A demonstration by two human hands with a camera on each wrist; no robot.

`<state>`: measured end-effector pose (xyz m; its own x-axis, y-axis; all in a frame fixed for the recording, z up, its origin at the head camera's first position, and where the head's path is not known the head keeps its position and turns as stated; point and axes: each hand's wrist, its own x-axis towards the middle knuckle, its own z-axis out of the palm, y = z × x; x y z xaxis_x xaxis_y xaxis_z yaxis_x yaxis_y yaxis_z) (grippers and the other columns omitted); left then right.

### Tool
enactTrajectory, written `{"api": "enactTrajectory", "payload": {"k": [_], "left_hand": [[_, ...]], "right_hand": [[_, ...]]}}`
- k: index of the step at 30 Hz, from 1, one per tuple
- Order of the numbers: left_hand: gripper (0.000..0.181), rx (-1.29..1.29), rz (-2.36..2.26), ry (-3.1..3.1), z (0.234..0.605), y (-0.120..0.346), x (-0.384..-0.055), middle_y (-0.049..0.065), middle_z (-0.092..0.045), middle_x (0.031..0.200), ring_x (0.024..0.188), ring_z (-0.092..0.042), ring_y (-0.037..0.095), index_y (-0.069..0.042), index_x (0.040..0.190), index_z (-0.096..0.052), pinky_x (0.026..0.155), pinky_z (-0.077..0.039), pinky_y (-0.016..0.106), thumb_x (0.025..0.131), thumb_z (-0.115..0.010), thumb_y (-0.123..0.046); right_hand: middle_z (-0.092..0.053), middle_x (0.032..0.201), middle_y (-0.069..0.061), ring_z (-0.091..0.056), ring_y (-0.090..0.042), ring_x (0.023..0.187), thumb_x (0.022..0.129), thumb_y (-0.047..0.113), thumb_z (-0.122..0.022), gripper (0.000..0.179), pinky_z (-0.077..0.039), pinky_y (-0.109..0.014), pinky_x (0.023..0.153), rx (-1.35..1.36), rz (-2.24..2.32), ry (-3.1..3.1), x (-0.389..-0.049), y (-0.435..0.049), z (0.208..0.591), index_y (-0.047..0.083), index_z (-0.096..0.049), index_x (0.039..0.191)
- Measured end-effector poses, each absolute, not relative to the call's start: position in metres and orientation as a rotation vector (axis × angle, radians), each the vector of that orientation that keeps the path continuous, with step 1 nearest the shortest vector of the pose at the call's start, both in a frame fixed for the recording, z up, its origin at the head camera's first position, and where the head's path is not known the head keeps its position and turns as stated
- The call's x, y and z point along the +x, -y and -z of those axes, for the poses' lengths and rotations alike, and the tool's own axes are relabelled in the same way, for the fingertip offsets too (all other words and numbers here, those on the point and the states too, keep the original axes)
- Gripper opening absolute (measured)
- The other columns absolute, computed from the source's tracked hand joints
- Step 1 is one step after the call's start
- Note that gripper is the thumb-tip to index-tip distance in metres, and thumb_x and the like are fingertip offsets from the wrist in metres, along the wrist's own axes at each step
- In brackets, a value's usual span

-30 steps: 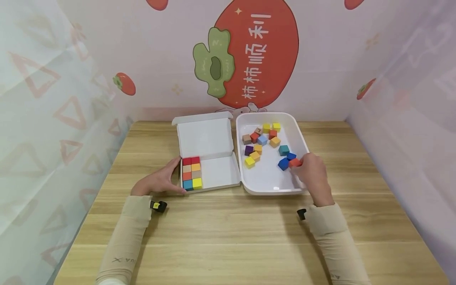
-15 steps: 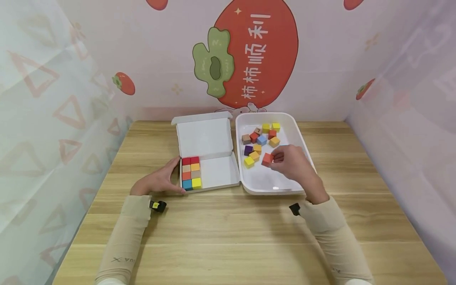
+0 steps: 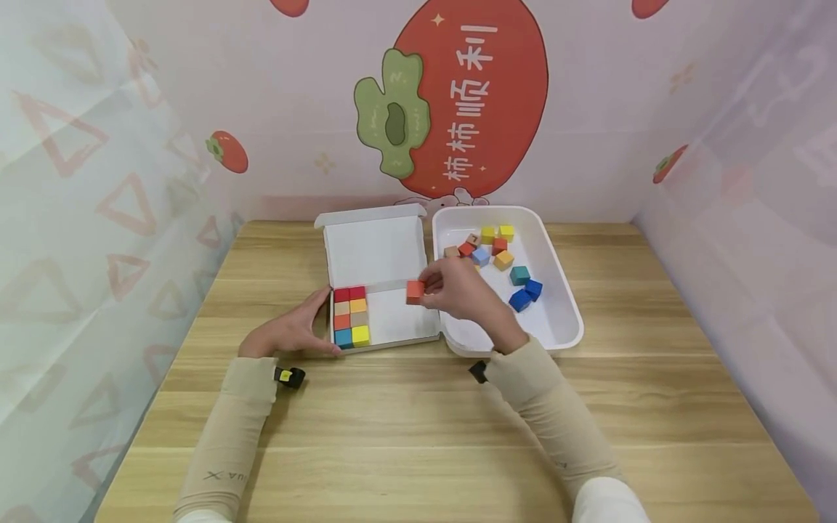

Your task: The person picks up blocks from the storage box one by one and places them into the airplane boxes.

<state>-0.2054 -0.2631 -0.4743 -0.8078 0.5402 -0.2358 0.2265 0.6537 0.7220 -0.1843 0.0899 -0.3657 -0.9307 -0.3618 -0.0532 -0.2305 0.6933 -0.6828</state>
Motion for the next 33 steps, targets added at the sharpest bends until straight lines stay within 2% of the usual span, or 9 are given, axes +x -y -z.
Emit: {"api": "enactTrajectory", "payload": {"k": [7,15,22,33], "left_hand": [[0.139,0.616,-0.982,-2.442,0.472,0.262,-0.206,0.015,-0.012,0.176,0.158,-0.018,0.039,-0.013,0.170,0.002,0.130,-0.021,0.067,0.077,-0.094,-0.047],[0.138,0.602,-0.963,-2.448,0.473,0.263,-0.207,0.015,-0.012,0.176,0.158,-0.019,0.038,-0.013,0.170,0.002,0.130,-0.022,0.066,0.076,-0.093,-0.050],[0.137,0.633,-0.955,-2.451,0.472,0.262,-0.207,0.018,-0.009,0.177,0.160,-0.015,0.041,-0.009,0.170,0.001,0.130,-0.018,0.067,0.078,-0.093,-0.049],[0.139,0.594,-0.959,-2.450,0.473,0.261,-0.206,0.014,-0.010,0.177,0.161,-0.015,0.037,-0.013,0.170,0.000,0.131,-0.019,0.065,0.075,-0.095,-0.050]], "right_hand": [[-0.077,0.104,-0.007,-0.069,-0.022,0.092,0.090,0.011,-0.085,0.023,-0.065,-0.033,0.086,-0.477,1.031,-2.694,-0.212,-0.046,0.374,0.005,-0.079,0.112],[-0.074,0.100,-0.009,-0.063,-0.024,0.095,0.088,0.011,-0.087,0.021,-0.063,-0.032,0.084,-0.357,0.949,-2.701,-0.239,-0.014,0.390,0.004,-0.081,0.107],[-0.071,0.100,-0.009,-0.060,-0.024,0.097,0.087,0.009,-0.087,0.022,-0.060,-0.032,0.081,-0.295,0.905,-2.694,-0.246,0.003,0.409,0.001,-0.079,0.106],[-0.072,0.103,-0.009,-0.062,-0.023,0.096,0.089,0.003,-0.083,0.021,-0.063,-0.031,0.082,-0.276,0.853,-2.733,-0.246,0.017,0.422,0.003,-0.078,0.109]]}}
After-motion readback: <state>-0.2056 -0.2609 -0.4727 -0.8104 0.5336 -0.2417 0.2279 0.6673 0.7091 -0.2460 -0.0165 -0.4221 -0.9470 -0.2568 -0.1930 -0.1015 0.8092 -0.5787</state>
